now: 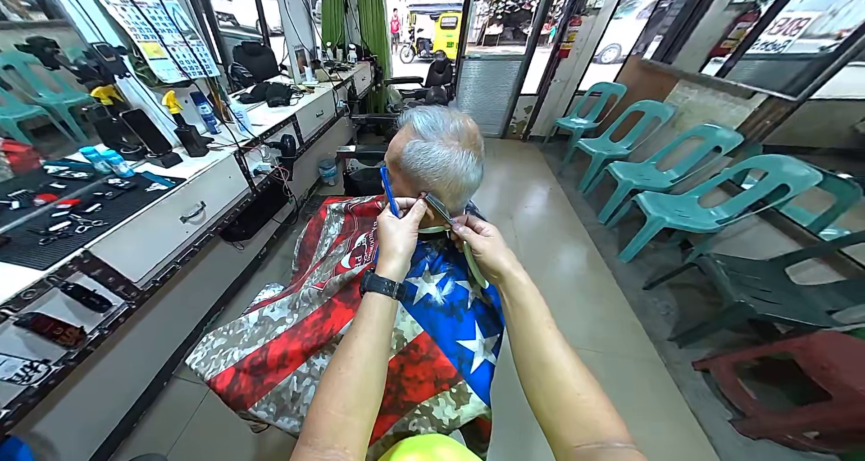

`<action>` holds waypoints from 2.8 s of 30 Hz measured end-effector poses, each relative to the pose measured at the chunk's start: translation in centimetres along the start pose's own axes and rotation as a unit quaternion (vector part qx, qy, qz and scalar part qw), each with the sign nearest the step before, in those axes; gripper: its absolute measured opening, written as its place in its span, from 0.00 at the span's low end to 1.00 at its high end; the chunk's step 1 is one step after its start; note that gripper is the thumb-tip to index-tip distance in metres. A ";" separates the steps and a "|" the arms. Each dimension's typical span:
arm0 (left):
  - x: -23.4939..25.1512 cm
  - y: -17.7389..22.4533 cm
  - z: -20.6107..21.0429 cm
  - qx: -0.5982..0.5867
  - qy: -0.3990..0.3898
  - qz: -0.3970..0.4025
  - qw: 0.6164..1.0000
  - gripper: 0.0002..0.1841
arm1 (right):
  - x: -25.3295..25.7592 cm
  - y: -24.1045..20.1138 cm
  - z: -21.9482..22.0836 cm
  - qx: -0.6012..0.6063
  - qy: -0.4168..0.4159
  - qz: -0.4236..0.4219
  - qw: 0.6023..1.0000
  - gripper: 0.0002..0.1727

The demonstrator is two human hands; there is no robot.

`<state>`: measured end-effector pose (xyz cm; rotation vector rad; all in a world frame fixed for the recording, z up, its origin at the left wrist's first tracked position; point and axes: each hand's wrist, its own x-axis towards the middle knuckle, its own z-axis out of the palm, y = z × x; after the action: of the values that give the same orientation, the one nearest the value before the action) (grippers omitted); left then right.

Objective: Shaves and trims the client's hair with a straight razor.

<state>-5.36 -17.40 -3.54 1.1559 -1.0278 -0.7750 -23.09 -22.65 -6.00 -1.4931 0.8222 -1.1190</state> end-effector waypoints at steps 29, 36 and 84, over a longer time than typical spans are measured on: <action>-5.0 0.5 -3.6 0.047 -0.384 0.055 0.921 0.17 | -10.9 -4.1 4.8 -0.034 0.036 -0.180 0.982 0.13; -3.8 0.6 -6.4 0.022 -0.317 0.201 0.927 0.25 | -11.8 -5.9 9.1 -0.156 0.170 -0.183 0.956 0.12; 12.1 5.4 -11.6 0.353 -0.279 0.495 0.744 0.16 | 4.5 -15.7 9.0 -0.673 0.112 -0.016 0.731 0.54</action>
<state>9.71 -22.90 3.76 0.7474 -2.3082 0.2202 -14.06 -20.39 10.22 -2.5279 2.0398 -0.6267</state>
